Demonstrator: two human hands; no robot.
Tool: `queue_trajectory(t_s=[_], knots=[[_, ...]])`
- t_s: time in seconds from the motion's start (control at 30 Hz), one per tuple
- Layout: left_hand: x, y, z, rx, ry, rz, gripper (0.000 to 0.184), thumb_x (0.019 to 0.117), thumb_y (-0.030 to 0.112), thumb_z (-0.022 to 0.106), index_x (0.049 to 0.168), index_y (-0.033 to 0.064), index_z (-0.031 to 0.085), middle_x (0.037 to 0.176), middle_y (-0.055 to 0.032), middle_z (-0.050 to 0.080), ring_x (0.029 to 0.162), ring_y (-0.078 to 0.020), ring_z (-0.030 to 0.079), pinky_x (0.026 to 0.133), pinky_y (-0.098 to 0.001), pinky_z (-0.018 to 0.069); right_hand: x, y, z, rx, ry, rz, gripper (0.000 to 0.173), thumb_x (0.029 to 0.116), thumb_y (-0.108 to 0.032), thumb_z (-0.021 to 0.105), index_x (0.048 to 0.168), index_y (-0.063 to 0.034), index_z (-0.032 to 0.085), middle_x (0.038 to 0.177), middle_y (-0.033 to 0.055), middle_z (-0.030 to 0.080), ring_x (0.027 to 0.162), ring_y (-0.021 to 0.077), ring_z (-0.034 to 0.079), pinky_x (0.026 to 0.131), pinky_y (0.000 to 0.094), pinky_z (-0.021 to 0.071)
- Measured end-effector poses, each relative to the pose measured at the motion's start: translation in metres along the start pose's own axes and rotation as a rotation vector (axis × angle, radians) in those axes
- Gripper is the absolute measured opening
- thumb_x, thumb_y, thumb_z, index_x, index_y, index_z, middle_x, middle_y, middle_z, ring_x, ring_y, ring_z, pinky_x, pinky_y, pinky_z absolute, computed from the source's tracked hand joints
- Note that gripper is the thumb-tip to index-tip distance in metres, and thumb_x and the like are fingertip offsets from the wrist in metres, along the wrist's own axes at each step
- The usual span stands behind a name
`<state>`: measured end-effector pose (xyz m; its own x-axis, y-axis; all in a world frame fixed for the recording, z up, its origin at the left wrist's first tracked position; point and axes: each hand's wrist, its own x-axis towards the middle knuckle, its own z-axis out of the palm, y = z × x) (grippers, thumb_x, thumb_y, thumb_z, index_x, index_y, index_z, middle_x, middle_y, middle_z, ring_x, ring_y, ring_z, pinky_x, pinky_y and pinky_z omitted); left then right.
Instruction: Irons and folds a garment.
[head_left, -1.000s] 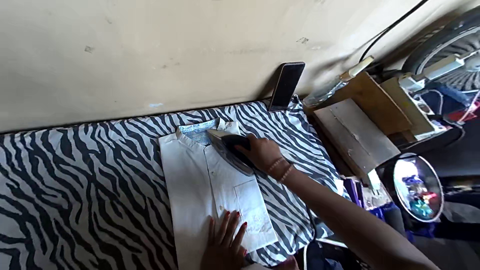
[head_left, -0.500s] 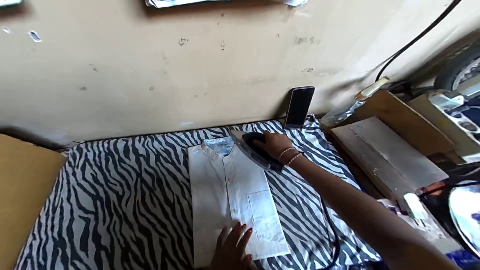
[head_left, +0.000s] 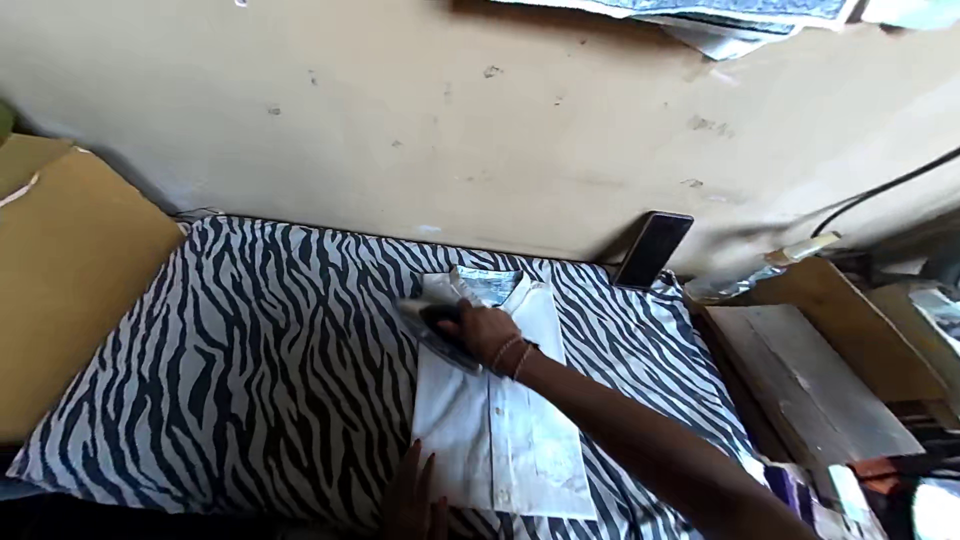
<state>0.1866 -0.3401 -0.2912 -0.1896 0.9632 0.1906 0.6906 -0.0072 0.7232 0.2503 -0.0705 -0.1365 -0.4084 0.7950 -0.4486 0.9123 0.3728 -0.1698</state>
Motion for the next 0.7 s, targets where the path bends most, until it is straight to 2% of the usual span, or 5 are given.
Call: queue_trajectory(t_s=[0.13,0.23,0.4,0.53,0.7], knots=[[-0.010,0.002,-0.011,-0.141,0.139,-0.210,0.043,0.0925,0.005,0.063,0.132,-0.0120,0.061,0.139,-0.0283,0.060,0.123,-0.0422,0.062,0.106,-0.0506,0.0479,0.093,-0.006,-0.001,-0.050,0.297,-0.186,0.064,0.1038,-0.057,0.052,0.130,0.0007,0.062,0.111,0.0309,0.069,0.105,0.0515,0.068,0.083,0.0677,0.0540],[-0.010,0.006,-0.021,-0.227,0.163,-0.351,0.043,0.0941,0.005,0.061,0.135,-0.0062,0.061,0.121,-0.0178,0.072,0.103,-0.0314,0.069,0.092,-0.0442,0.0551,0.099,-0.014,-0.018,-0.111,0.143,-0.181,0.066,0.1039,-0.059,0.050,0.132,0.0004,0.061,0.118,0.0303,0.068,0.114,0.0500,0.065,0.091,0.0676,0.0507],[-0.008,0.006,-0.038,-0.318,-0.005,-0.482,0.036,0.0975,0.007,0.061,0.132,-0.0016,0.066,0.119,-0.0191,0.072,0.109,-0.0296,0.071,0.098,-0.0470,0.0543,0.021,-0.014,0.023,-0.105,0.041,-0.283,0.059,0.1009,-0.057,0.058,0.119,-0.0010,0.065,0.096,0.0247,0.070,0.095,0.0460,0.070,0.080,0.0648,0.0537],[-0.026,0.010,-0.075,-0.103,0.106,-0.498,0.040,0.0972,0.008,0.060,0.134,-0.0055,0.061,0.092,-0.0181,0.074,0.077,-0.0296,0.072,0.073,-0.0493,0.0589,-0.052,-0.028,0.058,-0.066,-0.225,-0.332,0.064,0.1047,-0.057,0.049,0.129,0.0015,0.058,0.102,0.0270,0.070,0.101,0.0473,0.068,0.086,0.0629,0.0525],[-0.027,0.006,-0.133,0.041,0.292,-0.336,0.040,0.1012,0.009,0.051,0.135,-0.0125,0.055,0.091,-0.0144,0.073,0.073,-0.0101,0.069,0.068,-0.0266,0.0583,-0.102,-0.050,0.084,0.051,-0.383,-0.374,0.058,0.1071,-0.050,0.049,0.130,0.0034,0.055,0.106,0.0274,0.069,0.103,0.0462,0.069,0.086,0.0609,0.0545]])
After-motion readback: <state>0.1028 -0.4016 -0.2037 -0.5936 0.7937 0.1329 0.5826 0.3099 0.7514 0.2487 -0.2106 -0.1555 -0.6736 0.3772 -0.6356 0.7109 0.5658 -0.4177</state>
